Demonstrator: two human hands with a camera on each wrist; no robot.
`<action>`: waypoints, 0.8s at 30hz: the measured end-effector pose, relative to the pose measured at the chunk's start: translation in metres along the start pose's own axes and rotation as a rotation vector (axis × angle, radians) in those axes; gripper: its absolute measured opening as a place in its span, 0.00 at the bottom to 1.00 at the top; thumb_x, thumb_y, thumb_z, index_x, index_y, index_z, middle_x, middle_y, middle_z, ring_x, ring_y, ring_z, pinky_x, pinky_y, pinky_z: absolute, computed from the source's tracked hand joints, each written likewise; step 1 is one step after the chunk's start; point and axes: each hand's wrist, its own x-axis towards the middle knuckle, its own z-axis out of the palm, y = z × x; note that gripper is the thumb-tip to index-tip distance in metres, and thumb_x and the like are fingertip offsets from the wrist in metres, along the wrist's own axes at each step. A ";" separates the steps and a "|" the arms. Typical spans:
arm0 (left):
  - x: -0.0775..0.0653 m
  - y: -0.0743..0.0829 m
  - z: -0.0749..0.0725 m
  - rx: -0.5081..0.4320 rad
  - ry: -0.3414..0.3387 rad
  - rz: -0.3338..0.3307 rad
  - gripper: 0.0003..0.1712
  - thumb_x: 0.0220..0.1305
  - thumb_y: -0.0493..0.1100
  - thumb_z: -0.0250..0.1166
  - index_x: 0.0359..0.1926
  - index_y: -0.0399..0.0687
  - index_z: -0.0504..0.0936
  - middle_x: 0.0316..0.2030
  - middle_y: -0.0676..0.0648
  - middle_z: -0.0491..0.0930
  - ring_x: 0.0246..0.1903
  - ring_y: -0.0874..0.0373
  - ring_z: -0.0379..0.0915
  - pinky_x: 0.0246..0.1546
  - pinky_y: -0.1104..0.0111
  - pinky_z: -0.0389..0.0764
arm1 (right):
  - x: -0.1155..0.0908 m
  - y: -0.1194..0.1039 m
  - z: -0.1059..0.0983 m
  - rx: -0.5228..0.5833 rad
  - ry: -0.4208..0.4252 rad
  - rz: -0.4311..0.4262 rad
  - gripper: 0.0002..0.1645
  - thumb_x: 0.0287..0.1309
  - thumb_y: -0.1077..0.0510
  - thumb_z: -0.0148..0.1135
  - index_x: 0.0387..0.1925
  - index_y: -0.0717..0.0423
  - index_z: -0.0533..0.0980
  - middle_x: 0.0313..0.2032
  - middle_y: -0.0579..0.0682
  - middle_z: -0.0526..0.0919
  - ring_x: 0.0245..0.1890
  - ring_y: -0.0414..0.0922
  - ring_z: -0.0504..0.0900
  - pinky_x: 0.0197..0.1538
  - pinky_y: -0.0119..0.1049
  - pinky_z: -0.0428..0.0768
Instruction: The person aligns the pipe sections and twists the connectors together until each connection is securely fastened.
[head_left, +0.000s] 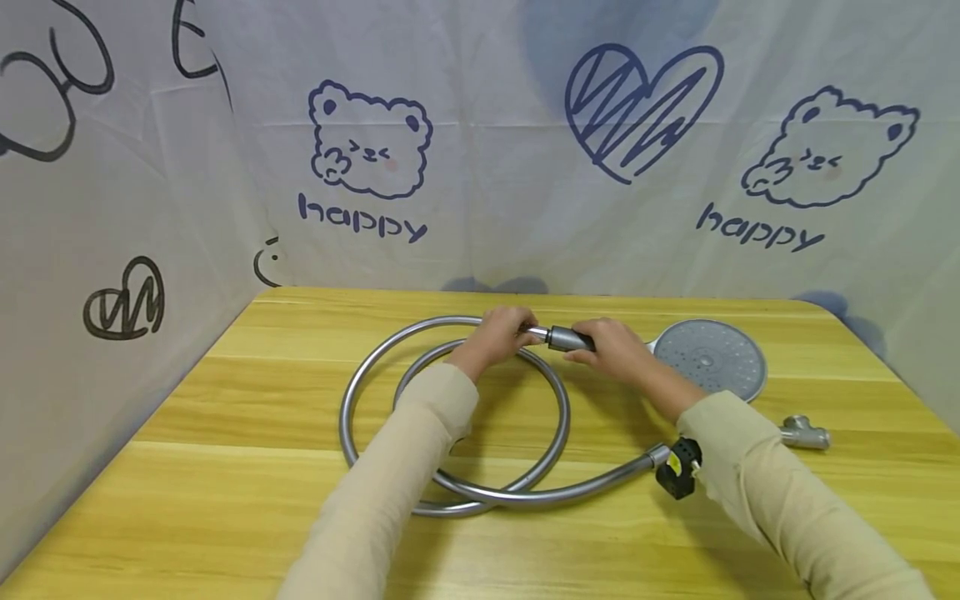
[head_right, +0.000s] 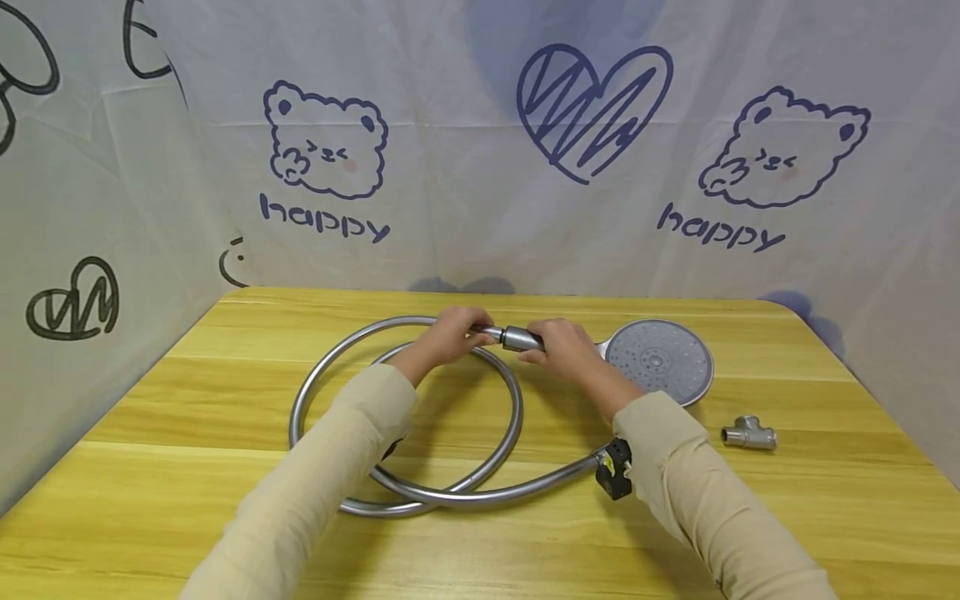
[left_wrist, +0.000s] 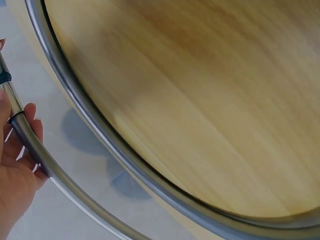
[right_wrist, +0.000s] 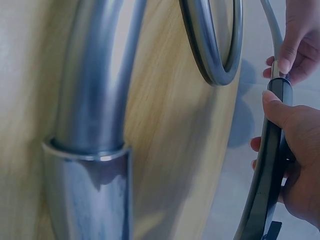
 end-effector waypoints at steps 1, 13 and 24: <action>0.000 0.000 -0.001 -0.002 -0.002 0.007 0.14 0.62 0.45 0.60 0.44 0.40 0.81 0.40 0.43 0.83 0.40 0.52 0.78 0.47 0.61 0.73 | 0.000 0.000 0.000 -0.001 -0.002 0.001 0.12 0.54 0.54 0.65 0.30 0.59 0.75 0.21 0.49 0.74 0.21 0.43 0.67 0.26 0.33 0.63; 0.000 -0.002 -0.002 -0.005 -0.008 0.008 0.14 0.64 0.44 0.58 0.44 0.40 0.82 0.42 0.43 0.83 0.43 0.52 0.78 0.50 0.61 0.74 | 0.000 -0.002 -0.002 -0.011 0.004 -0.009 0.12 0.54 0.54 0.65 0.28 0.58 0.73 0.20 0.49 0.72 0.21 0.43 0.65 0.26 0.33 0.62; -0.001 -0.001 -0.001 0.002 0.039 0.004 0.12 0.62 0.44 0.61 0.41 0.41 0.80 0.39 0.44 0.83 0.40 0.52 0.77 0.50 0.60 0.70 | 0.000 -0.003 -0.003 -0.019 0.003 0.000 0.12 0.54 0.54 0.65 0.29 0.59 0.74 0.21 0.49 0.73 0.21 0.43 0.67 0.26 0.33 0.63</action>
